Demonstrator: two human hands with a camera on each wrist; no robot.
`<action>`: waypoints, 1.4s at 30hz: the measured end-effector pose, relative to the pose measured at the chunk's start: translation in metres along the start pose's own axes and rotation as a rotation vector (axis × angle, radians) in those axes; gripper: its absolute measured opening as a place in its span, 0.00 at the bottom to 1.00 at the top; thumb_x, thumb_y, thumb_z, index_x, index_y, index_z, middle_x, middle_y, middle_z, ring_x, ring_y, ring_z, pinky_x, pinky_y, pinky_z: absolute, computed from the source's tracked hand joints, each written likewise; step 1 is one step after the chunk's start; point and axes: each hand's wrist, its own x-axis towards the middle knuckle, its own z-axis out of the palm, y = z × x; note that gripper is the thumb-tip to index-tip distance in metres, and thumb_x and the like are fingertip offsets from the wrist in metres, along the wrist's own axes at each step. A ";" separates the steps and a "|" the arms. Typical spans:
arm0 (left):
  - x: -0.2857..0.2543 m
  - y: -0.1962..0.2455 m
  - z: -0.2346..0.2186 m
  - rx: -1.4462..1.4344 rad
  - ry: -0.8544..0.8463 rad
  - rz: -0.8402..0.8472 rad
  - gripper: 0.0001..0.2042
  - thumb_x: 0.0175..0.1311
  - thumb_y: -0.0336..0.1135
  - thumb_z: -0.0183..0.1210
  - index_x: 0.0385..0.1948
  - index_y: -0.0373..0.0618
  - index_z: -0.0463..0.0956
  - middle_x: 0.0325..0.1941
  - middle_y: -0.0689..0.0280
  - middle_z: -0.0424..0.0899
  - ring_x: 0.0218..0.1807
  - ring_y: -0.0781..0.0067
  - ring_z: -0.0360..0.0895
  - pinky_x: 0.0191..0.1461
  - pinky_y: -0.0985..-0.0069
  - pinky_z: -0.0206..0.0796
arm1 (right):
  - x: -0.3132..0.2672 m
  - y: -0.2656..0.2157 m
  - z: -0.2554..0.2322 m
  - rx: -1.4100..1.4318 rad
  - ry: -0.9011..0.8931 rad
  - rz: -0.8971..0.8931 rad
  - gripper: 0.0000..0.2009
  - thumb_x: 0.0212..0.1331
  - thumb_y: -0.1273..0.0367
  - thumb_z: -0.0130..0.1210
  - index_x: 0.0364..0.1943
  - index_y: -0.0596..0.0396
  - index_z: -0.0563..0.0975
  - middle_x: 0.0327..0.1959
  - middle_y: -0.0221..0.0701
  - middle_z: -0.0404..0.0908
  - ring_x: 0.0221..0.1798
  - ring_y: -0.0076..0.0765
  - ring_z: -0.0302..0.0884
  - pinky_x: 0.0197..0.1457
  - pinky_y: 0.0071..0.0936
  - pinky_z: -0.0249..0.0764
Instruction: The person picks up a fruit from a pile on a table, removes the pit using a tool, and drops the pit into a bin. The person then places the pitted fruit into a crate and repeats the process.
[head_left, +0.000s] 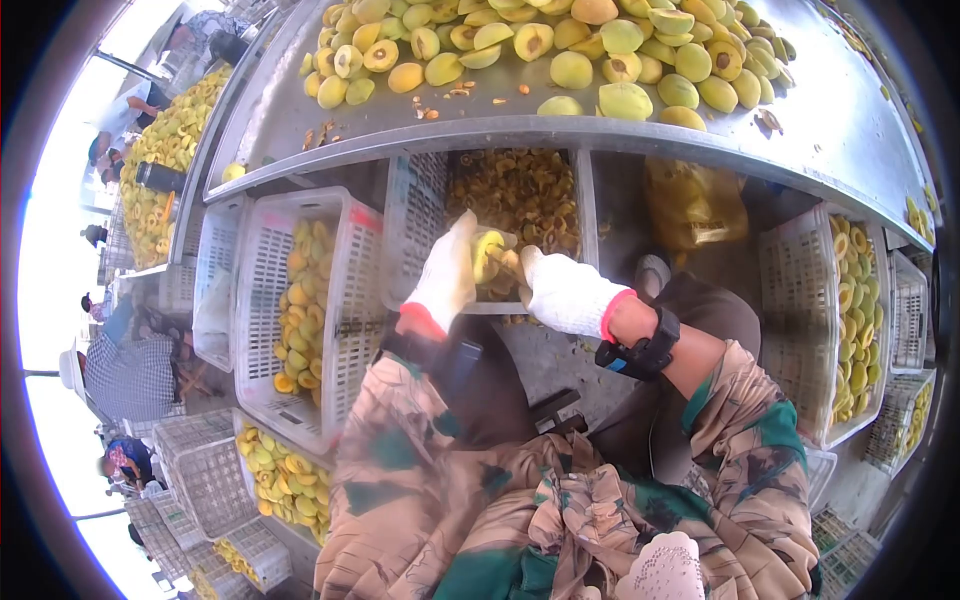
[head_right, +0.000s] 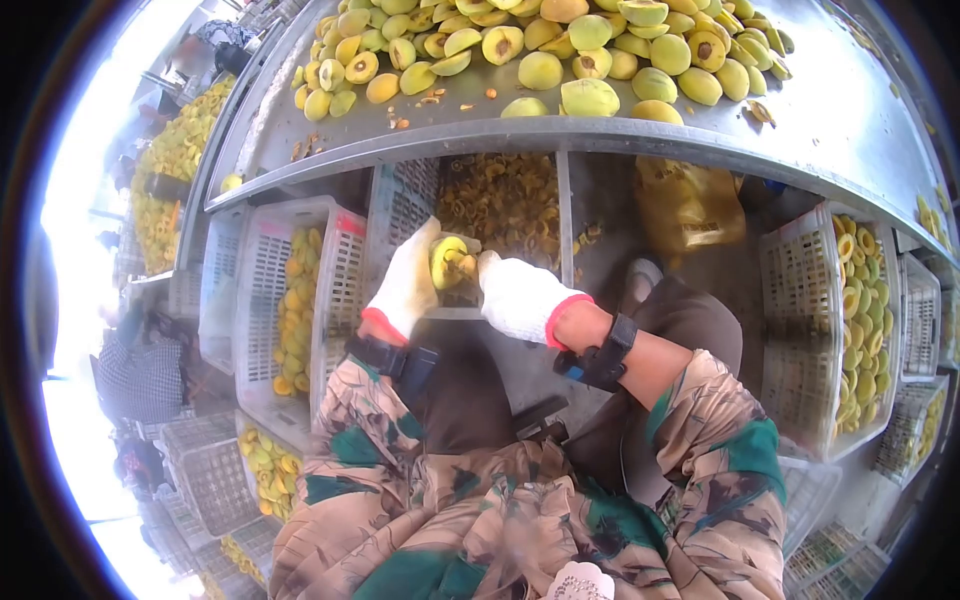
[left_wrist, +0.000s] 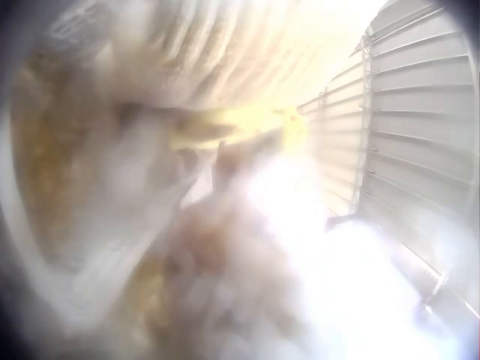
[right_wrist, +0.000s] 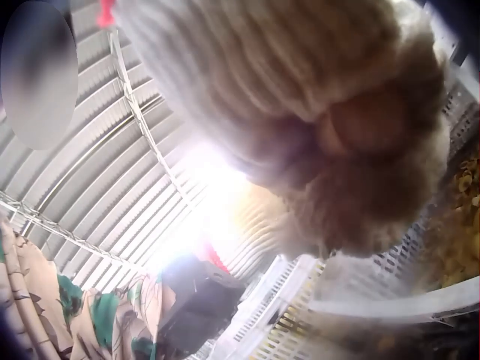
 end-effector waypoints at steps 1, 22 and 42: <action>0.001 0.006 -0.001 -0.067 -0.019 -0.109 0.27 0.78 0.50 0.38 0.39 0.33 0.80 0.39 0.55 0.85 0.39 0.66 0.81 0.46 0.72 0.76 | -0.001 -0.003 0.000 0.027 -0.015 0.019 0.18 0.65 0.62 0.49 0.50 0.63 0.69 0.38 0.55 0.82 0.42 0.64 0.81 0.45 0.51 0.77; -0.012 0.020 0.023 0.228 0.195 0.316 0.29 0.76 0.56 0.42 0.53 0.37 0.78 0.44 0.58 0.86 0.44 0.67 0.82 0.55 0.73 0.70 | -0.001 -0.015 0.002 0.493 -0.019 0.037 0.14 0.65 0.60 0.54 0.40 0.59 0.73 0.25 0.34 0.77 0.21 0.32 0.76 0.22 0.28 0.72; -0.006 0.032 0.043 -0.419 0.148 0.083 0.29 0.76 0.55 0.40 0.39 0.34 0.79 0.30 0.53 0.84 0.29 0.60 0.82 0.36 0.65 0.77 | -0.012 -0.018 0.002 0.451 0.032 0.038 0.20 0.61 0.58 0.53 0.42 0.67 0.74 0.32 0.46 0.82 0.35 0.44 0.83 0.41 0.39 0.77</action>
